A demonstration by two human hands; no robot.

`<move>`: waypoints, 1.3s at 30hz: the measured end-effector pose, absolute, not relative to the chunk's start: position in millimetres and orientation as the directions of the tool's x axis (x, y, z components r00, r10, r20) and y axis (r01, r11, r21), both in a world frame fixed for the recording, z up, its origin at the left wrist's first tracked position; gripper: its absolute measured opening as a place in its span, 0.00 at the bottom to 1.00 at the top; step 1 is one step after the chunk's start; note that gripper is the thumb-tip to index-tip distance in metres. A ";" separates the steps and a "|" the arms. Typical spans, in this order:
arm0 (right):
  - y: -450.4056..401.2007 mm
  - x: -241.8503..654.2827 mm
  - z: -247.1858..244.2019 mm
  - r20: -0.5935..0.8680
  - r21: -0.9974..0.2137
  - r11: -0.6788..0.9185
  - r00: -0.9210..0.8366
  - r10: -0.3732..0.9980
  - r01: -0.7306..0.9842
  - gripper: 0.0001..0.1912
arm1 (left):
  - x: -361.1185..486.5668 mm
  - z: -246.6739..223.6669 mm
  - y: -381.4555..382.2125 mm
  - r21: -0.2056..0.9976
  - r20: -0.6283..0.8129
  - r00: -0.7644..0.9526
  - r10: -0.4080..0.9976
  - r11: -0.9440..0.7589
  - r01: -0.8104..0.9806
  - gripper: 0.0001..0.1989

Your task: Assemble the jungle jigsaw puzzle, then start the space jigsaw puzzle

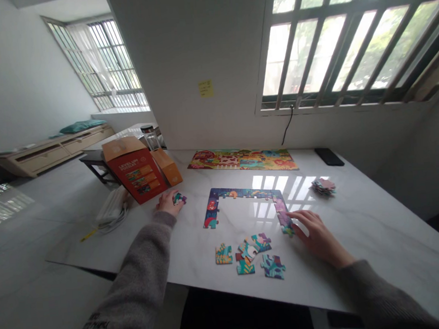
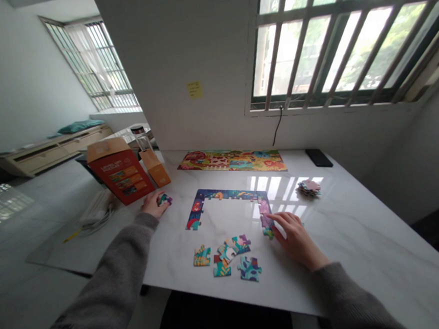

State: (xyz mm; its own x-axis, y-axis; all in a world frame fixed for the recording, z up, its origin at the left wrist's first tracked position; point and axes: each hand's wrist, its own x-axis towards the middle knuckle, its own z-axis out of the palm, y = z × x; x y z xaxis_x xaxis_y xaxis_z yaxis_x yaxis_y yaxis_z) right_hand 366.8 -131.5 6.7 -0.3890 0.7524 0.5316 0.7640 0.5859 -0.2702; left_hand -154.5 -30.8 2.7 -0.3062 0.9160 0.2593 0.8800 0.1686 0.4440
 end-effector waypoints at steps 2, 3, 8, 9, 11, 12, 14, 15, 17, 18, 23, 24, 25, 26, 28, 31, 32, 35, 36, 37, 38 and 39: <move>-133.2 366.4 7.7 0.531 -0.291 0.583 -0.379 0.758 0.759 0.15 | -153.7 1.1 -32.3 0.555 0.305 -0.297 0.905 0.085 0.827 0.21; -134.2 366.4 8.3 0.532 -0.301 0.579 -0.370 0.762 0.758 0.15 | -152.8 0.9 -33.5 0.622 0.327 -0.299 0.896 0.034 0.782 0.18; -138.9 368.6 11.2 0.546 -0.350 0.554 -0.316 0.776 0.755 0.14 | -146.4 10.3 -40.1 0.918 0.266 -0.395 0.879 -0.106 0.382 0.19; -139.6 369.1 11.7 0.546 -0.361 0.549 -0.306 0.780 0.754 0.14 | -145.1 13.5 -41.1 0.941 0.247 -0.407 0.879 -0.117 0.319 0.21; -140.6 369.6 12.3 0.542 -0.378 0.541 -0.294 0.787 0.751 0.13 | -141.8 19.1 -42.8 0.959 0.227 -0.414 0.881 -0.129 0.252 0.24; -140.9 369.4 12.5 0.539 -0.384 0.538 -0.292 0.790 0.750 0.13 | -139.4 21.2 -43.6 0.963 0.221 -0.410 0.885 -0.130 0.237 0.25; -141.2 368.6 12.4 0.531 -0.390 0.534 -0.290 0.796 0.751 0.13 | -132.3 23.9 -45.3 0.967 0.202 -0.383 0.902 -0.122 0.223 0.26; -141.3 368.0 12.3 0.528 -0.391 0.532 -0.290 0.798 0.751 0.13 | -127.6 24.7 -46.1 0.969 0.189 -0.358 0.914 -0.116 0.216 0.27; -141.3 366.8 12.0 0.524 -0.395 0.530 -0.289 0.801 0.751 0.12 | -115.5 26.4 -47.9 0.974 0.160 -0.282 0.946 -0.104 0.202 0.28; -141.2 366.3 11.9 0.524 -0.397 0.530 -0.289 0.801 0.750 0.12 | -108.4 27.5 -48.9 0.975 0.146 -0.235 0.961 -0.100 0.197 0.28; -140.1 364.6 10.0 0.540 -0.396 0.531 -0.278 0.795 0.749 0.12 | -61.7 36.9 -57.3 0.979 0.131 -0.004 0.991 -0.129 0.155 0.27; -139.9 363.9 9.4 0.544 -0.394 0.532 -0.277 0.792 0.749 0.11 | -50.0 39.1 -59.9 0.982 0.128 0.030 0.991 -0.131 0.134 0.27; -139.7 362.8 8.9 0.549 -0.391 0.535 -0.277 0.789 0.749 0.11 | -37.7 41.0 -62.7 0.986 0.121 0.056 0.991 -0.126 0.106 0.27; -139.6 361.3 8.6 0.554 -0.388 0.540 -0.279 0.784 0.747 0.11 | -24.8 42.8 -65.6 0.990 0.103 0.103 0.989 -0.112 0.084 0.26; -140.1 356.4 8.5 0.563 -0.388 0.554 -0.286 0.775 0.737 0.11 | 1.9 45.8 -71.2 0.993 0.114 0.174 0.978 -0.119 0.022 0.25; -142.4 344.4 10.5 0.581 -0.396 0.578 -0.293 0.759 0.713 0.11 | 41.2 47.9 -78.4 0.987 0.135 0.309 0.941 -0.102 -0.120 0.28; -143.4 339.6 11.6 0.588 -0.401 0.586 -0.293 0.754 0.704 0.11 | 53.4 47.9 -80.5 0.985 0.127 0.355 0.926 -0.075 -0.157 0.30; -146.4 325.5 15.7 0.603 -0.443 0.600 -0.274 0.749 0.667 0.15 | 84.3 45.2 -87.4 0.978 0.101 0.436 0.894 -0.009 -0.208 0.30; -147.2 321.7 17.0 0.603 -0.463 0.600 -0.264 0.753 0.653 0.18 | 91.9 43.7 -89.9 0.978 0.094 0.452 0.887 0.001 -0.207 0.29; -147.9 318.6 18.1 0.602 -0.479 0.601 -0.259 0.756 0.640 0.21 | 98.0 42.1 -92.4 0.980 0.087 0.465 0.881 0.008 -0.199 0.28; -148.4 316.4 19.1 0.601 -0.487 0.605 -0.261 0.755 0.630 0.22 | 102.4 40.5 -94.9 0.982 0.080 0.474 0.877 0.012 -0.187 0.27; -148.7 315.1 19.9 0.602 -0.486 0.613 -0.270 0.752 0.623 0.22 | 105.4 39.2 -97.2 0.985 0.075 0.478 0.875 0.011 -0.173 0.26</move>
State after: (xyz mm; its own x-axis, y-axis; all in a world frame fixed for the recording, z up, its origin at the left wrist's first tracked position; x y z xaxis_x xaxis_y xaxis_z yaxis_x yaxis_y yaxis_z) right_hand 315.1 -148.7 19.9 -0.2696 0.7518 0.6017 0.6234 0.6125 -0.4860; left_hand 105.4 -97.2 39.2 0.4777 0.8753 0.0745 -0.1731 0.0106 0.9849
